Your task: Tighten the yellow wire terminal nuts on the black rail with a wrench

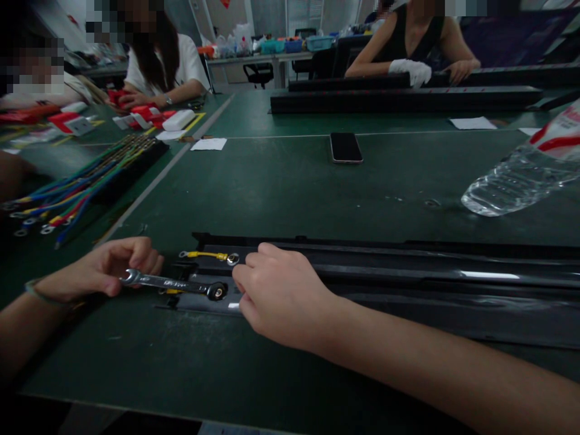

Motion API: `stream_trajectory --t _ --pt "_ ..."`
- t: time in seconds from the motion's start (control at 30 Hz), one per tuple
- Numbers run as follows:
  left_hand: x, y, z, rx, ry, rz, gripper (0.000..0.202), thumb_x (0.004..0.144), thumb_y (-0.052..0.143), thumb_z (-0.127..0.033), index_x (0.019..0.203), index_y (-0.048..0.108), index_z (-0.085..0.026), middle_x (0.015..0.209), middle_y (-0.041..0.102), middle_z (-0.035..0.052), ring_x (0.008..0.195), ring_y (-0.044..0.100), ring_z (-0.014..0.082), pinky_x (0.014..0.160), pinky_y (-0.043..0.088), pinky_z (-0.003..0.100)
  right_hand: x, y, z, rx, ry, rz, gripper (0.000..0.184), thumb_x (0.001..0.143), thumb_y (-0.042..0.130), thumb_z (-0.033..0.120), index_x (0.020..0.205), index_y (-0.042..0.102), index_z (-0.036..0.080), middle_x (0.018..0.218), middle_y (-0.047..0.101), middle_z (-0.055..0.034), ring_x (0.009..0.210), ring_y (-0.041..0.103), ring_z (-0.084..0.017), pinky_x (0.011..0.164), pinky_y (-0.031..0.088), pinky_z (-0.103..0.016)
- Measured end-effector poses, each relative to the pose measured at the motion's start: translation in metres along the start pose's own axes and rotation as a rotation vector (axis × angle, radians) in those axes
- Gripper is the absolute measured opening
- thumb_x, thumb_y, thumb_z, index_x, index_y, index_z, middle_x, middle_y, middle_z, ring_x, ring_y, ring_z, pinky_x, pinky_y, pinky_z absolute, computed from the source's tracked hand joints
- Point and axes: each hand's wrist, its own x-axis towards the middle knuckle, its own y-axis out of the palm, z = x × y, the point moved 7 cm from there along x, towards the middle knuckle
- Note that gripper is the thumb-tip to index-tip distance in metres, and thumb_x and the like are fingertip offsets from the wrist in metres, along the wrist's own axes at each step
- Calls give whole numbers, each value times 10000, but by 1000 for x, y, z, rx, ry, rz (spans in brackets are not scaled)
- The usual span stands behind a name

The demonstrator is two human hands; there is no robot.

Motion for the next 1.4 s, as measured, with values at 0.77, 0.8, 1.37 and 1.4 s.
stream_trajectory --t 0.77,0.8,1.37,1.4 --pt "-4 18 0 11 -61 139 289 543 763 -242 699 527 -186 635 521 -8 594 448 154 528 362 258 0 0 1 4 1 2 88 719 452 157 686 532 169 682 526 -7 651 385 -133 533 286 -260" --pt "-4 17 0 9 -59 135 291 542 764 -241 699 526 -183 636 520 -7 595 449 153 529 363 258 0 0 1 4 0 3 89 719 451 157 687 533 169 683 525 -7 650 384 -133 535 287 -260" --pt "0 3 -2 37 -6 25 257 605 718 -253 715 502 -167 626 509 -11 595 458 144 524 368 251 -1 0 0 4 1 5 86 718 456 156 684 535 167 686 531 -10 651 382 -133 522 276 -257" --pt "0 4 -2 39 -8 27 255 607 716 -254 716 502 -168 629 511 -11 595 456 144 523 367 249 -1 0 0 2 -1 2 85 717 456 156 682 533 167 684 530 -9 651 382 -133 526 277 -258"
